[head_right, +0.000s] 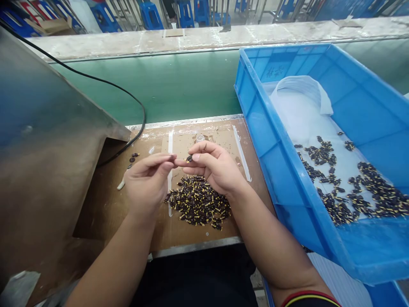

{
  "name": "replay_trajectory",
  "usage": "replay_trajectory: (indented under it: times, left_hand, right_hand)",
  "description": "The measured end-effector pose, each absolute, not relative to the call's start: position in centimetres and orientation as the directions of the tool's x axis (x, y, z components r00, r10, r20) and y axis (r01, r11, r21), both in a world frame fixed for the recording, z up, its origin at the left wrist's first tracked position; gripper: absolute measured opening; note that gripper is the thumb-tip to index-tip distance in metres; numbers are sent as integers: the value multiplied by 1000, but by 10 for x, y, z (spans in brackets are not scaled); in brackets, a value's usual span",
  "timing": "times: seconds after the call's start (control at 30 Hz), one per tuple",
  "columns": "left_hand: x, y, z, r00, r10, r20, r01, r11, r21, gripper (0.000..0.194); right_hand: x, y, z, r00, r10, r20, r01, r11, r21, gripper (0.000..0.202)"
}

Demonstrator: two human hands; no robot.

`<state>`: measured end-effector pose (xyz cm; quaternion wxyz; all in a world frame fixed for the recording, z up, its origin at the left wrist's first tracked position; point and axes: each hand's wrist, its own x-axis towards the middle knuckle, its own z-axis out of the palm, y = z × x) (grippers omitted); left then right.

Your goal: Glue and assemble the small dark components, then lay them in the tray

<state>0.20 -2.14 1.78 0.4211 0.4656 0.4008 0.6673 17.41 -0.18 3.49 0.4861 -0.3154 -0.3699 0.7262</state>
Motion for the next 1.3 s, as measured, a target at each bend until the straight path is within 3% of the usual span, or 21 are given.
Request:
replay_trajectory:
  times: [0.1,0.2,0.5,0.77,1.3]
  left_hand:
    - [5,-17,15,-149,988,-34,-570,-58,820,21]
    - [5,-14,12,-100,986,-136,-654,38,756,22]
    - [2,-15,5,-63,985,-161,-689,74,721,19]
    - [2,-16,7,-40,986,-163,-675,94,732,15]
    - [8,-19,12,-65,987,-147,-731,53,681,13]
  right_hand:
    - [166,-8,34,-233,972,27,-383,-66,-921,17]
    - [158,-13,32,-142,980,138,-261,97,-961,17]
    - [143,-26,23,-7,913,408,71,407,-911,24]
    - [140,-26,20,-1,921,391,75,390,-918,21]
    - [139,-22,19,14,837,547,207,533,-820,15]
